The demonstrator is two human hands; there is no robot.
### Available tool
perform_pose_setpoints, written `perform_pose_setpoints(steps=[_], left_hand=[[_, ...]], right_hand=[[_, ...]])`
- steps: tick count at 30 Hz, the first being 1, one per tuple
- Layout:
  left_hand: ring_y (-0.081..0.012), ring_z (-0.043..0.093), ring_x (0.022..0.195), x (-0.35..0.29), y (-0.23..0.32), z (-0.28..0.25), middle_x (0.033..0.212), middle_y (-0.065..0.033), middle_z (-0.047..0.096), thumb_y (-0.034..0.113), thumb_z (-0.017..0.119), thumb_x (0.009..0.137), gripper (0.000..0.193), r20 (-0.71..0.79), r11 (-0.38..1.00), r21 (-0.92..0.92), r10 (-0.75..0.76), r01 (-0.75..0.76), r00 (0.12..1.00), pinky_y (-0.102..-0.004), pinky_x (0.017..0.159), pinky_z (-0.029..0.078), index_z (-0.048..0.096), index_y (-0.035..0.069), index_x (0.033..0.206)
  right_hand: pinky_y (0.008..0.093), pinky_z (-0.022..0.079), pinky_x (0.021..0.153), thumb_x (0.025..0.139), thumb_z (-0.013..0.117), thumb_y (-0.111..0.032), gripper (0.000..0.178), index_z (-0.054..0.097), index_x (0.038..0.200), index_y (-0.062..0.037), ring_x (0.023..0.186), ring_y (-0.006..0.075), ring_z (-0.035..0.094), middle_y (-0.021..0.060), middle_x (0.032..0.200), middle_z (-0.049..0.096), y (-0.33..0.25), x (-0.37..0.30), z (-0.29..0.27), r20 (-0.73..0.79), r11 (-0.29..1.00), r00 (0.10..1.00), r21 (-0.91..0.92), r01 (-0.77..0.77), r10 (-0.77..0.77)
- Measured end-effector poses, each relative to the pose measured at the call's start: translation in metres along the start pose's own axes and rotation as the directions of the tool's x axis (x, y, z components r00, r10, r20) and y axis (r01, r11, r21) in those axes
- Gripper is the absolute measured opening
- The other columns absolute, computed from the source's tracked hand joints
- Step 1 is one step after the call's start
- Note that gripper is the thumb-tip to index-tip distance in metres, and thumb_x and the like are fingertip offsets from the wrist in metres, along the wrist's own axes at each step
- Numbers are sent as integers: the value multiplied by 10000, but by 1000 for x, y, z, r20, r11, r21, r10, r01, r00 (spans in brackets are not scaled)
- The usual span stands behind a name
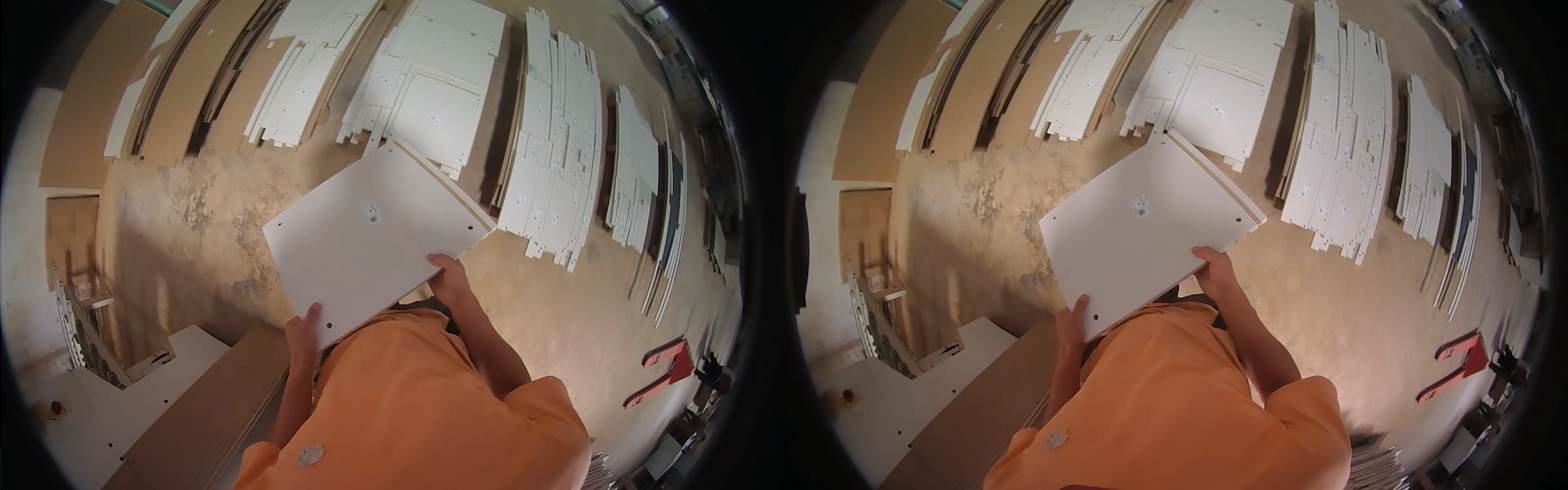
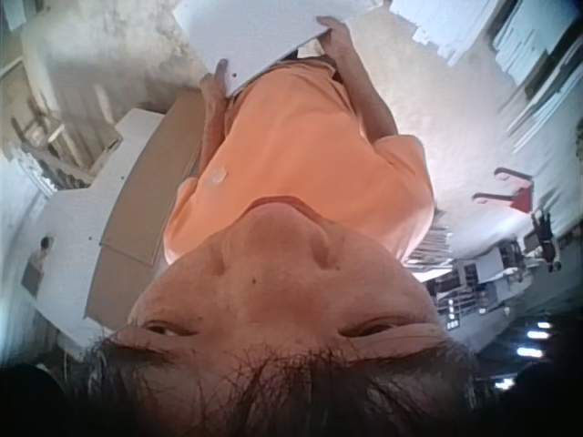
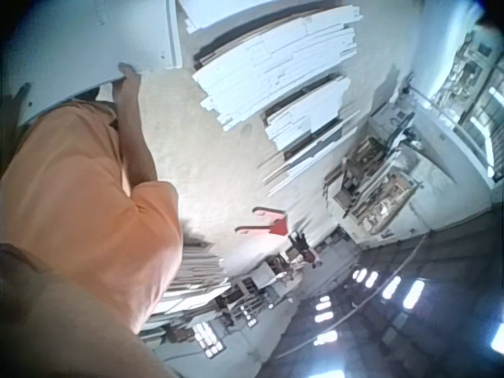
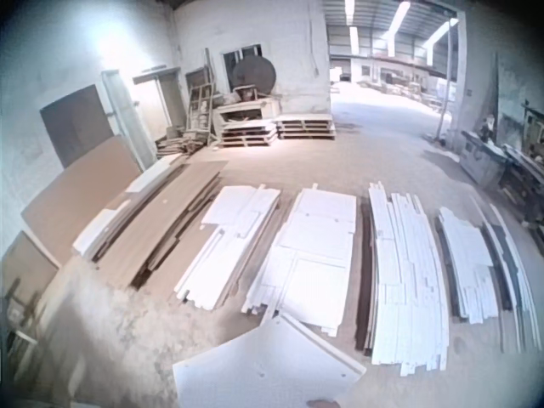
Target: The person repeatedly removes white panels from a CNC machine bed, carries them to a stack, scans them with a barcode scanner, and returns to the machine. The person uses a yellow tool to assist in removing panels from the machine bed.
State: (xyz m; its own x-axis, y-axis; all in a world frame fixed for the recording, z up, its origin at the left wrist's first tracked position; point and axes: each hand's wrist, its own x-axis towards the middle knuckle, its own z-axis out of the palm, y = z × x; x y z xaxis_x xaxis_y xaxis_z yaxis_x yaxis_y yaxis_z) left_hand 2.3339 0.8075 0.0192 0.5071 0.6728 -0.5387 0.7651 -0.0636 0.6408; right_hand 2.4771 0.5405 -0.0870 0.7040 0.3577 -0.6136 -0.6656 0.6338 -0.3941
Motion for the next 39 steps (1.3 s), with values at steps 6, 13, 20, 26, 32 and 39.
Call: perform_pose_setpoints(steps=[6,13,20,26,32,39], left_hand=[[-276,694,782,153,85,-42,883,-204,729,351,718,877,481,71,995,92,-31,25,997,-389,751,531,701,-107,1021],[-245,682,696,305,141,-65,771,-169,695,387,713,891,468,-39,987,-13,-160,159,986,-387,664,519,673,-78,855],[-288,685,660,434,64,-148,663,-172,674,404,652,927,501,-133,946,288,-113,147,985,-432,659,512,610,-45,709],[-224,695,624,424,-18,-246,744,-70,621,240,653,935,225,-49,665,-102,-746,740,664,-348,400,422,638,15,917],[-222,641,639,425,-23,-311,720,-119,595,116,676,888,185,-240,470,23,-854,882,461,-363,486,526,671,-61,944],[-239,682,729,596,-72,-371,850,-97,685,125,679,882,274,-66,534,301,-815,790,576,-369,614,560,663,11,1131]], right_hand=[[445,508,982,921,632,-137,459,492,1348,-49,1202,269,591,101,1266,606,15,86,127,18,983,991,124,-135,133],[453,529,936,937,618,-134,353,537,1261,-19,1079,258,641,96,1194,635,51,250,267,154,959,950,-132,-252,271],[499,508,971,879,641,-106,436,500,1279,-5,1180,306,576,140,1228,581,135,490,371,-87,849,886,-257,-462,456],[517,537,939,880,645,-80,433,495,1271,33,1142,352,593,186,1244,560,223,682,445,-234,897,892,-127,-423,387],[491,550,881,894,669,-63,292,600,1167,14,1025,322,651,155,1120,645,290,870,510,-268,969,934,135,-207,237],[430,577,915,970,677,-229,387,523,1263,-30,1067,290,619,113,1205,590,307,1031,568,-357,962,932,269,39,61]])
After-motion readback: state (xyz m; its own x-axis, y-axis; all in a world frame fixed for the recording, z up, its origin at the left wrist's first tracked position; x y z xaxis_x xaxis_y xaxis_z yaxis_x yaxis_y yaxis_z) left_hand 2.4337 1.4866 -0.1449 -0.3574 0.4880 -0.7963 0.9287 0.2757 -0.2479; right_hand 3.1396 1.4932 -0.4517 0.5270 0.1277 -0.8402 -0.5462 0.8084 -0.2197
